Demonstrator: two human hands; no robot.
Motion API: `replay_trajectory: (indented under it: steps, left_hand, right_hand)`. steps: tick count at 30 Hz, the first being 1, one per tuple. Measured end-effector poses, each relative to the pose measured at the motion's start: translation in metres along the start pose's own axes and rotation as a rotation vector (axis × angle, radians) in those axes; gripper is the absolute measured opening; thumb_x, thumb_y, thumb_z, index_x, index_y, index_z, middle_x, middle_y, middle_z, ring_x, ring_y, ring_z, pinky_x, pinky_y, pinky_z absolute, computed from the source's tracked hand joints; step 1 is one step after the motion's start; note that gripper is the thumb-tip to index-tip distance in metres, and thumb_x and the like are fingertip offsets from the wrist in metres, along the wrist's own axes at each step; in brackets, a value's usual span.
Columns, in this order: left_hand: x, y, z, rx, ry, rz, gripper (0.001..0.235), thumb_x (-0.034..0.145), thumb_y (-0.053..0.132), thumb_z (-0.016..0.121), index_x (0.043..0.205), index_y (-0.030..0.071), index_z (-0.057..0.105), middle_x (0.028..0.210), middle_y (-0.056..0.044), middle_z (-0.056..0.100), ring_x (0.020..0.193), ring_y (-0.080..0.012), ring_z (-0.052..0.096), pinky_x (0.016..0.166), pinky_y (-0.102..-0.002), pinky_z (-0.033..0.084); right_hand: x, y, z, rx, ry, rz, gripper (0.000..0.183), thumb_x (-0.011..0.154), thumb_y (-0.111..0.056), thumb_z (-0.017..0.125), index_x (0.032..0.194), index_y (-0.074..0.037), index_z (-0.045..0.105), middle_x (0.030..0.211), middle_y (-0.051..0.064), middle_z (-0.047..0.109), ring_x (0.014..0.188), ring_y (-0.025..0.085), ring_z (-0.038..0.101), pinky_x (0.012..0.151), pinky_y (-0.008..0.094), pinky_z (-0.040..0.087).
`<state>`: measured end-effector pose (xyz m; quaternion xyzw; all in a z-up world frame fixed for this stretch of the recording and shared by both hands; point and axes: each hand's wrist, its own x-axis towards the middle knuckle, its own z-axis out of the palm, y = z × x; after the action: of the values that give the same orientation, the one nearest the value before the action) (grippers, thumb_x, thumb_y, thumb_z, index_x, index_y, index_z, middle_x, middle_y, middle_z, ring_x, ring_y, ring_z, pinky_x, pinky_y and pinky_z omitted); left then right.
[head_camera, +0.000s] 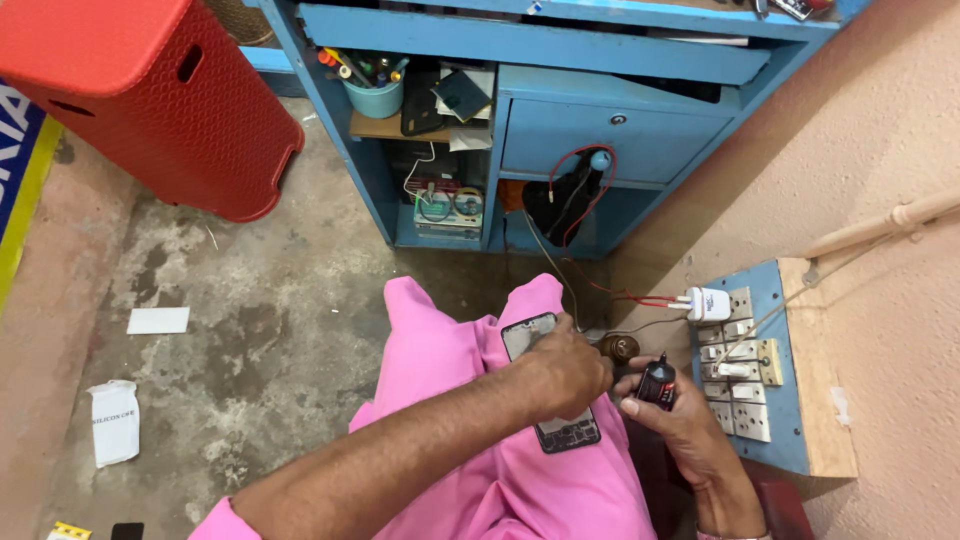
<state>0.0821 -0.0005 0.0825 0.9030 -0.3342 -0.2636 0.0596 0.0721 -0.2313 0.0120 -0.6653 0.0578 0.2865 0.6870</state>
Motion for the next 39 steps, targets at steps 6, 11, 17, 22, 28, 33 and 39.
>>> replay_trajectory:
  steps: [6, 11, 17, 22, 28, 33, 39]
  left_hand:
    - [-0.01, 0.0, 0.0, 0.074, 0.31, -0.003, 0.049, 0.092, 0.018, 0.061, 0.139, 0.004, 0.055, 0.124, -0.013, 0.066, 0.125, -0.0333, 0.056, 0.119, -0.071, 0.02]
    - [-0.032, 0.001, 0.005, 0.071, 0.648, -0.181, 0.085, 0.072, 0.013, 0.075, 0.149, 0.001, 0.041, 0.155, -0.023, 0.035, 0.148, -0.0444, 0.031, 0.119, -0.066, 0.018]
    - [-0.052, 0.005, 0.039, -0.645, 0.709, -0.664, 0.143, 0.054, 0.029, 0.101, 0.157, -0.003, 0.008, 0.165, -0.032, 0.008, 0.146, -0.0506, 0.022, 0.112, -0.067, 0.021]
    - [-0.046, 0.014, 0.073, -1.151, 0.896, -0.681, 0.141, 0.06, 0.017, 0.095, 0.157, -0.003, -0.005, 0.141, -0.027, 0.037, 0.132, -0.0414, 0.045, 0.114, -0.045, 0.041]
    - [-0.039, 0.012, 0.085, -1.206, 0.957, -0.639, 0.133, 0.063, 0.015, 0.092, 0.158, -0.002, 0.001, 0.136, -0.024, 0.042, 0.125, -0.0377, 0.052, 0.105, -0.043, 0.047]
    - [-0.038, 0.01, 0.086, -1.2, 0.896, -0.677, 0.124, 0.062, 0.019, 0.09, 0.155, -0.005, 0.012, 0.128, -0.021, 0.048, 0.117, -0.0355, 0.056, 0.099, -0.042, 0.05]
    - [-0.037, 0.006, 0.087, -1.158, 0.91, -0.641, 0.121, 0.063, 0.019, 0.091, 0.154, -0.009, 0.015, 0.126, -0.022, 0.049, 0.119, -0.0368, 0.053, 0.101, -0.042, 0.047]
  right_hand:
    - [0.0, 0.004, -0.003, 0.054, 0.021, -0.001, 0.063, 0.073, -0.004, 0.083, 0.129, 0.002, 0.054, 0.1, 0.01, 0.071, 0.089, 0.018, 0.068, 0.084, 0.033, 0.054]
    - [-0.003, -0.003, -0.01, 0.1, 0.039, 0.001, 0.063, 0.073, -0.005, 0.082, 0.13, 0.001, 0.055, 0.099, 0.012, 0.071, 0.086, 0.019, 0.069, 0.081, 0.035, 0.055]
    - [-0.006, -0.01, -0.005, 0.136, 0.012, 0.02, 0.05, 0.079, -0.001, 0.074, 0.126, -0.002, 0.054, 0.103, 0.015, 0.07, 0.087, 0.021, 0.069, 0.081, 0.034, 0.055]
    - [-0.008, -0.019, 0.006, 0.115, -0.034, -0.019, 0.039, 0.084, 0.003, 0.066, 0.122, 0.002, 0.055, 0.112, 0.016, 0.069, 0.093, 0.02, 0.068, 0.085, 0.035, 0.054]
    - [-0.004, -0.029, 0.021, 0.019, 0.036, -0.008, 0.036, 0.087, 0.001, 0.065, 0.122, 0.0, 0.056, 0.108, 0.015, 0.072, 0.094, 0.021, 0.072, 0.087, 0.036, 0.057]
    - [0.004, -0.029, 0.029, 0.035, 0.113, -0.024, 0.034, 0.087, 0.001, 0.069, 0.12, 0.005, 0.064, 0.098, 0.016, 0.076, 0.087, 0.021, 0.074, 0.083, 0.034, 0.06]
    - [0.01, -0.029, 0.037, -0.069, 0.215, -0.044, 0.034, 0.084, -0.002, 0.075, 0.117, 0.005, 0.071, 0.092, 0.014, 0.077, 0.078, 0.017, 0.074, 0.075, 0.03, 0.061]
